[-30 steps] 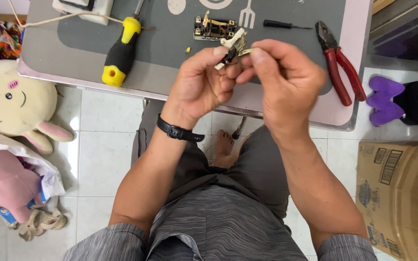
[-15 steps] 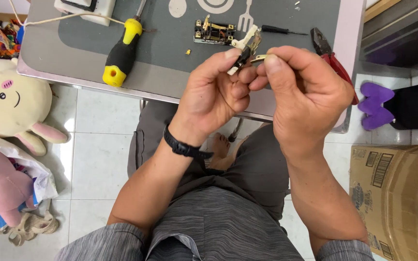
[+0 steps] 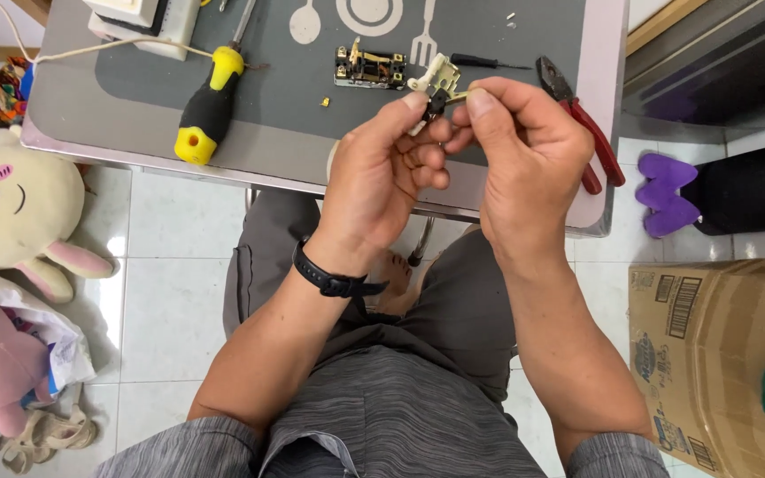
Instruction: The person assembles small electrical components by hand, fitting a metal clip into a black plastic housing and then attaching a white plastic piece. The person repeatedly adjusts and reorients the parts to align them correctly.
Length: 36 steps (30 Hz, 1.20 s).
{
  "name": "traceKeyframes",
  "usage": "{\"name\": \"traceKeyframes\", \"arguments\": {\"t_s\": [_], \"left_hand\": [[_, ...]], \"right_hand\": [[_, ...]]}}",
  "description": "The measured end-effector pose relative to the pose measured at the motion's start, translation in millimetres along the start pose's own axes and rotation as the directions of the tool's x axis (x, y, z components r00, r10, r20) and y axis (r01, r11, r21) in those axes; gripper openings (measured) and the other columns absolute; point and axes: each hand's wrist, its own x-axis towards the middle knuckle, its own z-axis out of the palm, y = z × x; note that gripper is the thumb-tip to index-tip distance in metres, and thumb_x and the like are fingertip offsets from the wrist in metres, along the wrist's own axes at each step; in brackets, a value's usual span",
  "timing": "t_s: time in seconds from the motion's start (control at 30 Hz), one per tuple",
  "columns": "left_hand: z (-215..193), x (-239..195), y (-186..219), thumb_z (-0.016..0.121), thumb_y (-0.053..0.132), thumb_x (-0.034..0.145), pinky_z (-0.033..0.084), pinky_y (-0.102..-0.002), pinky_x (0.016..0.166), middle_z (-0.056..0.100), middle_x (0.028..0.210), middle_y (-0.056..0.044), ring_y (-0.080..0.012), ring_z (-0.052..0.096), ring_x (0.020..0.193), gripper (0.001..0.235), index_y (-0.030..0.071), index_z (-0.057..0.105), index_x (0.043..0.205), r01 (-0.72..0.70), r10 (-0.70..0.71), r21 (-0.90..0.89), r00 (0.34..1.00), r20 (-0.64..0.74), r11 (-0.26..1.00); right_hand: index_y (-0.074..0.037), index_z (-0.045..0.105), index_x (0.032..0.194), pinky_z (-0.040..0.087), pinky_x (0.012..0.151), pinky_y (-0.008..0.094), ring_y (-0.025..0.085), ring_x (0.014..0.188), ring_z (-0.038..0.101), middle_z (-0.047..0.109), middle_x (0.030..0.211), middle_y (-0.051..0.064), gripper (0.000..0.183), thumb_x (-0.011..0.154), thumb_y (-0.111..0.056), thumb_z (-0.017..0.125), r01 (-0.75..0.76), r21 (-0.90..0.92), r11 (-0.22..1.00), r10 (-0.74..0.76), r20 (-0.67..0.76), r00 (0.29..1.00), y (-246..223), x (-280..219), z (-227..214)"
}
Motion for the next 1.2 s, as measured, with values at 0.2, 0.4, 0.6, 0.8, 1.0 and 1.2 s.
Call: {"name": "traceKeyframes", "arguments": {"t_s": [0.2,0.4,0.6,0.8,1.0,1.2], "left_hand": [[-1.3,-4.1,-0.5,0.064,0.017,0.088,0.059,-0.033,0.047,0.068,0.074,-0.013,-0.0179,0.061,0.052,0.022,-0.003,0.069,0.085,-0.314,0.288,0.260,0.948,0.132,0.913],[-3.6,-12.4,0.0,0.062,0.016,0.092,0.061,-0.030,0.057,0.070,0.077,-0.013,-0.0205,0.066,0.055,0.020,0.000,0.070,0.101,-0.481,0.401,0.447,0.877,0.265,0.754],[-9.1,-10.8,-3.2,0.062,0.013,0.094,0.060,-0.029,0.056,0.069,0.079,-0.014,-0.0213,0.066,0.058,0.018,0.000,0.069,0.105,-0.540,0.422,0.439,0.839,0.343,0.718],[-14.5,-4.7,9.4,0.066,0.012,0.087,0.051,-0.029,0.037,0.066,0.067,-0.014,-0.0185,0.059,0.046,0.015,-0.003,0.070,0.083,-0.190,0.104,0.397,0.968,0.229,0.898],[-18.1,-3.5,20.3,0.067,0.011,0.083,0.047,-0.026,0.033,0.062,0.060,-0.010,-0.0141,0.055,0.040,0.015,-0.002,0.069,0.076,-0.078,0.026,0.512,0.994,0.108,0.856],[-10.2,-5.8,37.7,0.070,0.013,0.081,0.047,-0.026,0.034,0.062,0.058,-0.009,-0.0152,0.055,0.042,0.021,0.001,0.066,0.065,0.069,-0.131,0.664,0.990,0.045,0.744]], "right_hand": [[0.002,0.065,0.098,0.061,0.063,0.031,0.023,0.065,0.067,0.068,0.086,0.015,0.015,0.093,-0.012,0.061,-0.074,0.089,0.993,0.073,0.011,0.997,5.2,-1.6,-8.4],[0.002,0.063,0.096,0.062,0.060,0.033,0.026,0.063,0.070,0.071,0.090,0.016,0.011,0.091,-0.008,0.059,-0.141,0.218,0.966,0.148,-0.013,0.989,0.2,-4.2,-12.8],[0.001,0.067,0.092,0.058,0.058,0.032,0.028,0.057,0.066,0.070,0.090,0.023,0.010,0.085,-0.004,0.061,-0.344,0.495,0.798,0.369,0.050,0.928,6.6,1.3,-28.8],[-0.005,0.062,0.089,0.048,0.056,0.032,0.018,0.060,0.053,0.060,0.080,0.010,0.014,0.081,-0.003,0.051,-0.605,0.536,0.589,0.636,0.155,0.756,8.9,6.3,-35.0],[-0.008,0.063,0.092,0.036,0.043,0.025,0.011,0.054,0.051,0.060,0.076,0.003,0.021,0.088,-0.028,0.063,-0.671,0.424,0.609,0.597,0.311,0.739,19.5,-10.0,-25.8],[0.002,0.070,0.085,0.025,0.038,0.020,0.005,0.044,0.035,0.043,0.056,-0.001,0.011,0.084,-0.009,0.069,-0.599,0.171,0.783,0.597,0.069,0.800,3.4,-20.7,-7.7]]}}
